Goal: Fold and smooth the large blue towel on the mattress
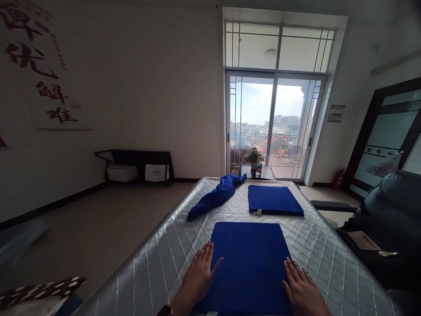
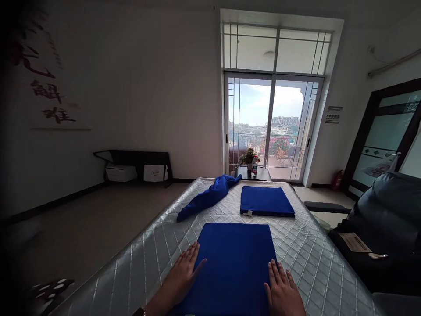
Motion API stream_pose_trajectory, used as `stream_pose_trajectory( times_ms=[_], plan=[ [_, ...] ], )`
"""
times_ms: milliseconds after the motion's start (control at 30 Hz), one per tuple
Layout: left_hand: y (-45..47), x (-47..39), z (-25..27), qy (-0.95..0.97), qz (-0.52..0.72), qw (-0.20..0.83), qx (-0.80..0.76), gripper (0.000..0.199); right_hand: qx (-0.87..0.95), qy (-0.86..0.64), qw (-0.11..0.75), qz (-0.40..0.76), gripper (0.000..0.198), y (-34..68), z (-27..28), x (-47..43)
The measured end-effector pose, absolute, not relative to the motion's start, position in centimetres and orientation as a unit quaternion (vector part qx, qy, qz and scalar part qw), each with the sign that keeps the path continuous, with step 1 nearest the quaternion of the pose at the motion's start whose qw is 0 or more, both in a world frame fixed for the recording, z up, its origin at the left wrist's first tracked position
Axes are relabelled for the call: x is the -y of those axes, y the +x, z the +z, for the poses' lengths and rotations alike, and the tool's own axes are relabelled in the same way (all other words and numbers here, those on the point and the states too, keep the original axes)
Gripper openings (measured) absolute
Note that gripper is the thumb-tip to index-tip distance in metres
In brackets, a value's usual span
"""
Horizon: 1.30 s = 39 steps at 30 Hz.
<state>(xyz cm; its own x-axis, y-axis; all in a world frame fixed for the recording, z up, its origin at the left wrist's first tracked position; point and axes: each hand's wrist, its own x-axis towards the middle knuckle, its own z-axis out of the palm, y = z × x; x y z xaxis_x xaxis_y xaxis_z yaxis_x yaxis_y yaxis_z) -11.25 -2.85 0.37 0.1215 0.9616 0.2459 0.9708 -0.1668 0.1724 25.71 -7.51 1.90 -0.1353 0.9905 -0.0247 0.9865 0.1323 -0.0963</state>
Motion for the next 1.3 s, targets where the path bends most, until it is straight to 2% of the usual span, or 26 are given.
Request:
stream_pose_trajectory(
  times_ms=[133, 233, 467, 567, 700, 1033, 1300],
  plan=[
    [-10.2, 3.3, 0.9, -0.761, -0.165, 0.095, 0.620, 0.077, 0.745, -0.663, 0.021, 0.072, 0.067, 26.2, 0.9, 8.7],
    [-7.1, 4.0, 1.3, -0.805, -0.176, 0.109, 0.556, 0.069, 0.741, -0.666, 0.042, 0.076, 0.067, 26.1, 0.7, 9.0],
    [6.1, 5.7, 3.1, -0.911, -0.171, -0.012, 0.374, 0.066, 0.742, -0.665, 0.052, 0.072, 0.065, 25.9, 0.6, 9.3],
    [8.4, 5.5, 3.4, -0.917, -0.170, -0.051, 0.356, 0.064, 0.742, -0.664, 0.058, 0.069, 0.062, 26.0, 0.3, 9.2],
    [6.0, 5.0, 2.7, -0.900, -0.140, -0.055, 0.409, 0.064, 0.738, -0.666, 0.075, 0.080, 0.065, 26.0, 0.2, 9.1],
    [-10.0, 7.6, -0.1, -0.794, -0.081, -0.042, 0.601, 0.073, 0.735, -0.666, 0.080, 0.096, 0.065, 26.1, 0.1, 9.0],
    [-9.9, 8.8, 0.6, -0.759, -0.087, -0.079, 0.641, 0.084, 0.737, -0.665, 0.061, 0.100, 0.066, 26.2, 0.8, 9.1]
  ],
)
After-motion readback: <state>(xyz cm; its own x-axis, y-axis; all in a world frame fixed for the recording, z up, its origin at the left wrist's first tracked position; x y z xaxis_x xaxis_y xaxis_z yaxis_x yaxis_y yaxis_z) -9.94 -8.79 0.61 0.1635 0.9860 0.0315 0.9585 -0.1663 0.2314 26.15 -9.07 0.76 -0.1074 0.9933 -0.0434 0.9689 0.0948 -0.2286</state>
